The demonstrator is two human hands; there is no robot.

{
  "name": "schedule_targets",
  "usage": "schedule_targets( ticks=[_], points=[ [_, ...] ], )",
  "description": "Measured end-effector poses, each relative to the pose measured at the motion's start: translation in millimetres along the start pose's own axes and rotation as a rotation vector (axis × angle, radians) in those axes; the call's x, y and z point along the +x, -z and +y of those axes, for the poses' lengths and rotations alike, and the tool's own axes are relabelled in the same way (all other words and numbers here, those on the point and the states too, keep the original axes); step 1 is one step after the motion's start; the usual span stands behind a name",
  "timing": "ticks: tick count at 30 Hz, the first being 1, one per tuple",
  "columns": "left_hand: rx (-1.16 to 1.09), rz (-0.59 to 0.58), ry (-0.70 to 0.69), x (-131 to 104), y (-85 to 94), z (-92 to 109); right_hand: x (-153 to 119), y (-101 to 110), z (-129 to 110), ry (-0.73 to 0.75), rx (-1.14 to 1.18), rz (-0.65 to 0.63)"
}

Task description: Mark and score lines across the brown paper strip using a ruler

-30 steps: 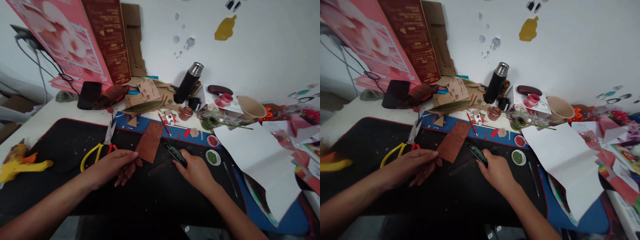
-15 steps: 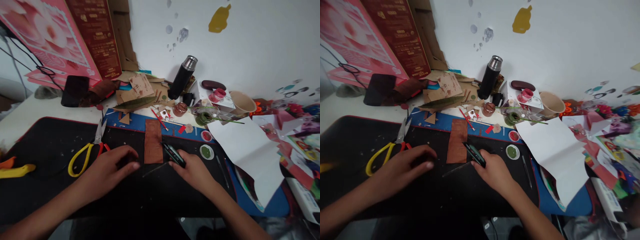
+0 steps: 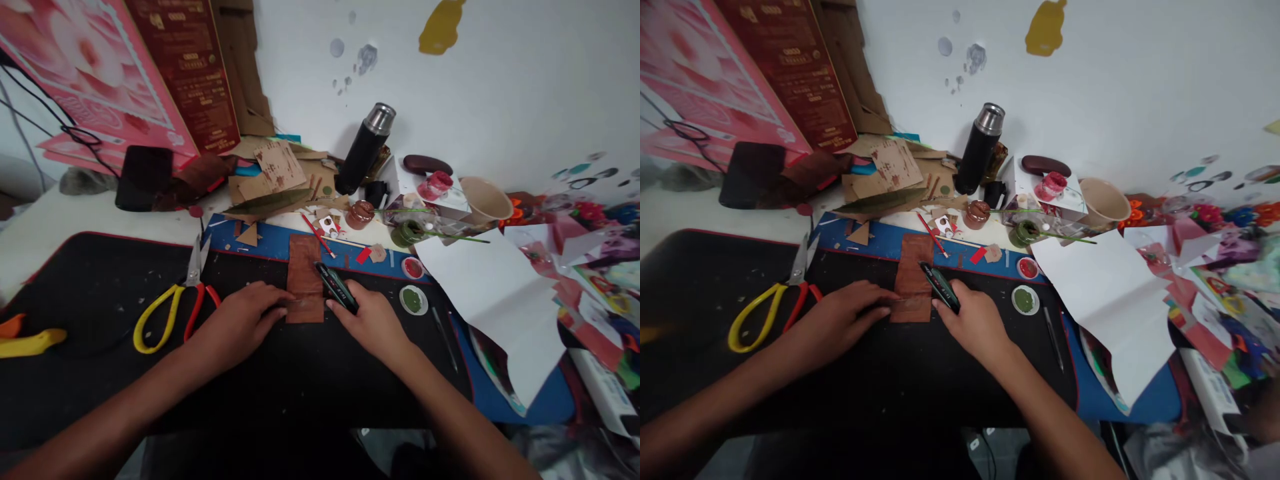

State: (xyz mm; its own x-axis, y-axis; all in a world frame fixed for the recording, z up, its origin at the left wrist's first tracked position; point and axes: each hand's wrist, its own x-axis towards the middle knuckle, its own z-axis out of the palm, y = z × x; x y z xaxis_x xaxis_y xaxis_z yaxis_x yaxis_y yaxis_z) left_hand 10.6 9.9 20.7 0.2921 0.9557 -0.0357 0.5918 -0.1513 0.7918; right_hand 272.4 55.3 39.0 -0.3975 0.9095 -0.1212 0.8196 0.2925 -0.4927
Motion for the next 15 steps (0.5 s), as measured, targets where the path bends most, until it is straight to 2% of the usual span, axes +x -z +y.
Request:
schedule_targets(
  ticks=[7, 11, 15],
  points=[
    [0.176, 0.094, -0.073, 10.1, -3.8, -3.5, -6.1, -2.0, 14.2, -0.016, -0.064, 0.008],
    [0.347, 0.203, -0.123, -0.1, -11.8, 1.0, -7.5, -5.7, 18.4, 0.015, -0.097, 0.025],
    [0.415, 0.176, -0.176, -11.9, -23.4, 5.2, -7.8, -9.4, 19.7, 0.040, -0.122, 0.038]
  ],
)
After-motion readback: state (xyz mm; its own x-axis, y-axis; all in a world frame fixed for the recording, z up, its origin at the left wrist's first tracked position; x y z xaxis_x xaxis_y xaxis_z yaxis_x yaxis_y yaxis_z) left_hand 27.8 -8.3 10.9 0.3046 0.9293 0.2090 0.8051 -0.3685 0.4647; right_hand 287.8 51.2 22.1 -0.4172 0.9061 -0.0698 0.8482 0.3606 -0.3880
